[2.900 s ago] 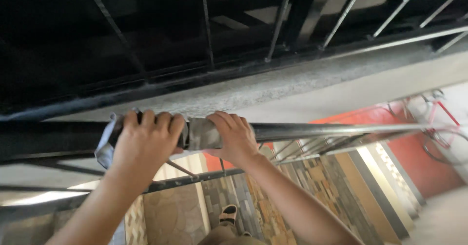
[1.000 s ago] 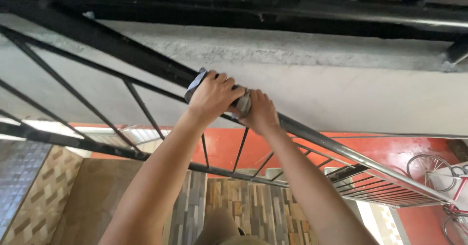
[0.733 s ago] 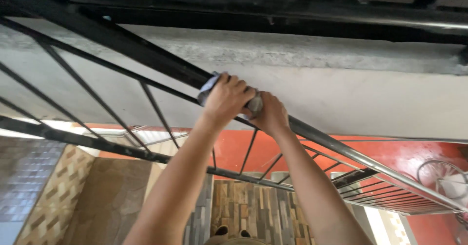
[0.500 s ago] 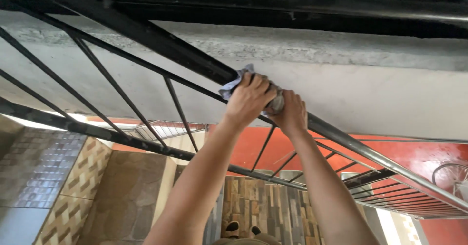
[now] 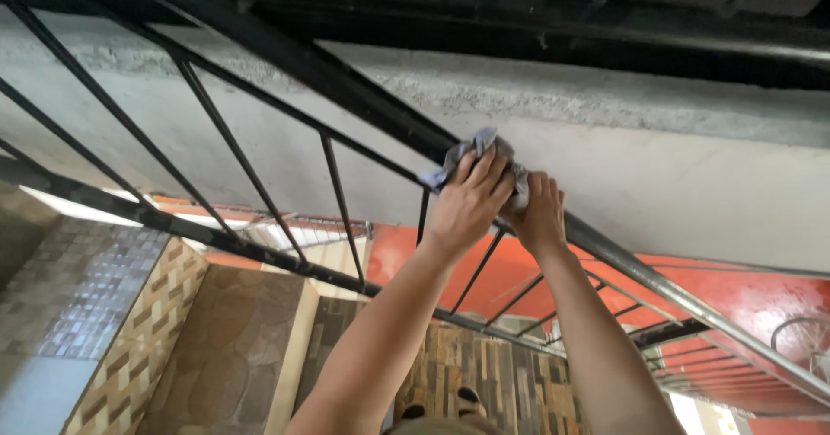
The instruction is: Cleaning a metal railing with a cloth.
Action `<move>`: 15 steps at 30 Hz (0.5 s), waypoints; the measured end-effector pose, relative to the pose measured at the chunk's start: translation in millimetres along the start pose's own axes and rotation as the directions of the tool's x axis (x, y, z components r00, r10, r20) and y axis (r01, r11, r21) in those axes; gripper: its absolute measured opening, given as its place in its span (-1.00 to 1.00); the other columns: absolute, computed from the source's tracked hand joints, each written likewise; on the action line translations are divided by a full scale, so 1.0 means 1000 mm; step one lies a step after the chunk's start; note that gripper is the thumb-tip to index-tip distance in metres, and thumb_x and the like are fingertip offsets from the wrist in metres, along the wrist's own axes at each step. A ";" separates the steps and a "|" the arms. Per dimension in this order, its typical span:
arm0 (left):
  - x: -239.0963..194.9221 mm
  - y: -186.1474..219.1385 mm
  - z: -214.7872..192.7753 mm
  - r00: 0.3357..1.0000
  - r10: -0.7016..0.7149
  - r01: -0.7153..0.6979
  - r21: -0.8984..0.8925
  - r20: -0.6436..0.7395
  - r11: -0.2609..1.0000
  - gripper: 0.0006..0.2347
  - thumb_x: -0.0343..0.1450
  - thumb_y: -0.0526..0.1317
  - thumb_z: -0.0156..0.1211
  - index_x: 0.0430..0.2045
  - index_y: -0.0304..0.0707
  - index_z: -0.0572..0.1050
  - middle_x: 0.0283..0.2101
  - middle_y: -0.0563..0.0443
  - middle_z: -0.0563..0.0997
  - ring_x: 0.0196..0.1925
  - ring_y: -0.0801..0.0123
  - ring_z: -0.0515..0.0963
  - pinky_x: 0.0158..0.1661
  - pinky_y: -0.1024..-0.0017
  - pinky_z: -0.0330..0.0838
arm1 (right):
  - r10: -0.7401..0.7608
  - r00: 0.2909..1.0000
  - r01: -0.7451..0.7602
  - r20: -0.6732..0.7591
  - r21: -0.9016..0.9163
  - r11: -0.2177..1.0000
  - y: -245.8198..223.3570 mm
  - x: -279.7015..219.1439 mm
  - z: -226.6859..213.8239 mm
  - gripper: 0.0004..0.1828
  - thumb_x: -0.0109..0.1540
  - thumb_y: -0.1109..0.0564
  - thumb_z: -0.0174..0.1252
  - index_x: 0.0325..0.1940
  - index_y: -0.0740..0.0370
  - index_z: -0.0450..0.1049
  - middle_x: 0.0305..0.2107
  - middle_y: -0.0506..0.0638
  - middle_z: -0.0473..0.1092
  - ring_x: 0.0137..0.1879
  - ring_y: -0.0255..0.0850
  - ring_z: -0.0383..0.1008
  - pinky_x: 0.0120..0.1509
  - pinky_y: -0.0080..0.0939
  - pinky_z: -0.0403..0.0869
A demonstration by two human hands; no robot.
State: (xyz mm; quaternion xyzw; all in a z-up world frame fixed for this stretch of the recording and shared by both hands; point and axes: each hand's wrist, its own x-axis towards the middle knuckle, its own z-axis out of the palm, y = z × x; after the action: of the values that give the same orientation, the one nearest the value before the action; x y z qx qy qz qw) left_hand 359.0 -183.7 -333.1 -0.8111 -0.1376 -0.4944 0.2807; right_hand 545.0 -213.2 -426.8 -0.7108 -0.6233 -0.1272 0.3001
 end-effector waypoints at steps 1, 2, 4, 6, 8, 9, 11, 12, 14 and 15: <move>0.005 0.002 -0.006 0.998 -0.063 0.064 -0.062 0.017 0.996 -0.90 0.46 -0.27 0.20 -0.21 -0.25 0.55 -0.05 -0.21 0.62 0.20 0.01 0.52 0.29 0.07 0.30 | 0.006 1.000 -0.005 -0.003 0.089 0.996 0.002 0.001 -0.001 -0.18 -0.08 -0.15 0.51 0.08 0.13 0.23 -0.08 0.03 0.25 0.10 0.08 0.32 0.15 0.11 0.32; 0.009 0.007 -0.010 0.991 -0.126 0.130 -0.131 0.042 0.983 -0.92 0.45 -0.23 0.25 -0.29 -0.21 0.57 -0.14 -0.17 0.67 0.14 0.06 0.57 0.26 0.11 0.32 | 0.017 1.000 -0.016 -0.002 0.174 0.985 0.006 0.000 -0.004 -0.22 -0.07 -0.17 0.51 0.04 0.11 0.26 -0.12 0.02 0.27 0.08 0.08 0.34 0.14 0.13 0.32; 0.020 0.005 -0.002 0.972 -0.233 0.230 -0.223 0.012 0.947 -0.85 0.43 -0.12 0.28 -0.32 -0.19 0.57 -0.22 -0.13 0.66 0.01 0.07 0.61 0.13 0.13 0.40 | 0.133 0.989 -0.102 -0.058 0.375 0.921 -0.008 0.003 -0.019 -0.33 0.08 -0.13 0.44 0.11 0.18 0.31 -0.08 0.12 0.35 0.13 0.16 0.39 0.18 0.19 0.36; 0.046 0.004 -0.008 0.940 -0.341 0.322 -0.315 -0.006 0.893 -0.77 0.42 -0.01 0.32 -0.36 -0.16 0.58 -0.30 -0.09 0.66 -0.12 0.08 0.64 0.00 0.16 0.48 | 0.251 0.964 -0.158 -0.090 0.565 0.810 -0.001 0.009 -0.023 -0.44 0.23 -0.08 0.36 0.17 0.25 0.36 -0.03 0.23 0.43 0.17 0.24 0.44 0.22 0.25 0.40; 0.085 0.003 -0.028 0.530 -0.777 0.791 -0.528 0.339 0.309 -0.55 0.48 0.02 0.16 0.20 -0.22 0.43 0.02 -0.43 0.64 0.07 -0.38 0.59 0.09 -0.14 0.42 | 0.575 0.816 -0.464 0.052 0.653 0.598 0.022 0.018 -0.018 -0.30 0.30 -0.34 0.22 0.28 0.22 0.37 0.08 0.30 0.43 0.26 0.27 0.39 0.35 0.36 0.34; 0.098 -0.004 -0.017 0.536 -0.772 0.788 -0.530 0.340 0.314 -0.55 0.48 0.02 0.16 0.20 -0.22 0.43 0.02 -0.43 0.64 0.07 -0.38 0.59 0.09 -0.14 0.42 | 0.579 0.814 -0.463 0.048 0.656 0.596 0.017 0.029 -0.042 -0.30 0.30 -0.34 0.22 0.28 0.22 0.37 0.08 0.30 0.43 0.26 0.27 0.39 0.35 0.36 0.34; 0.126 -0.019 0.009 0.525 -0.836 0.478 -0.756 -0.163 0.447 -0.53 0.60 0.08 -0.02 0.34 -0.18 0.25 0.28 -0.31 0.45 0.35 0.00 0.45 0.39 0.17 0.24 | 0.402 0.860 -0.111 -0.314 0.655 0.748 0.007 0.055 -0.091 -0.62 0.48 -0.11 0.05 -0.26 0.17 0.49 -0.45 0.11 0.47 -0.25 -0.01 0.54 -0.10 0.07 0.49; 0.143 -0.024 0.010 0.528 -0.834 0.472 -0.760 -0.161 0.446 -0.53 0.60 0.08 -0.02 0.34 -0.18 0.25 0.28 -0.31 0.45 0.35 0.00 0.45 0.39 0.17 0.24 | 0.405 0.857 -0.111 -0.320 0.653 0.749 0.000 0.072 -0.123 -0.62 0.48 -0.11 0.05 -0.26 0.17 0.49 -0.45 0.11 0.47 -0.25 -0.01 0.54 -0.10 0.07 0.49; 0.177 -0.033 0.015 0.711 -0.635 0.216 -0.765 -0.302 0.606 -0.50 0.69 0.08 -0.10 0.50 -0.03 0.00 0.60 -0.04 0.06 0.72 0.04 0.12 0.73 0.08 0.05 | 0.043 0.881 0.244 -0.472 0.529 0.813 -0.014 0.106 -0.186 -0.61 0.40 0.09 -0.04 -0.35 0.39 0.54 -0.47 0.02 0.49 -0.39 -0.14 0.38 -0.16 -0.17 0.40; 0.182 -0.037 0.029 0.712 -0.632 0.206 -0.769 -0.307 0.605 -0.50 0.69 0.08 -0.10 0.50 -0.03 0.00 0.60 -0.04 0.06 0.72 0.04 0.12 0.73 0.08 0.05 | 0.042 0.877 0.246 -0.480 0.521 0.817 0.002 0.127 -0.178 -0.61 0.40 0.09 -0.04 -0.35 0.39 0.54 -0.47 0.02 0.49 -0.39 -0.14 0.38 -0.16 -0.17 0.40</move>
State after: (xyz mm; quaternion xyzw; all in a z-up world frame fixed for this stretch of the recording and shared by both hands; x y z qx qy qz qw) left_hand 447.0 -146.5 -171.6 -0.6150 -0.0534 -0.7734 -0.1442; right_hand 605.9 -214.5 -216.6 -0.5007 -0.5792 -0.1208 0.6319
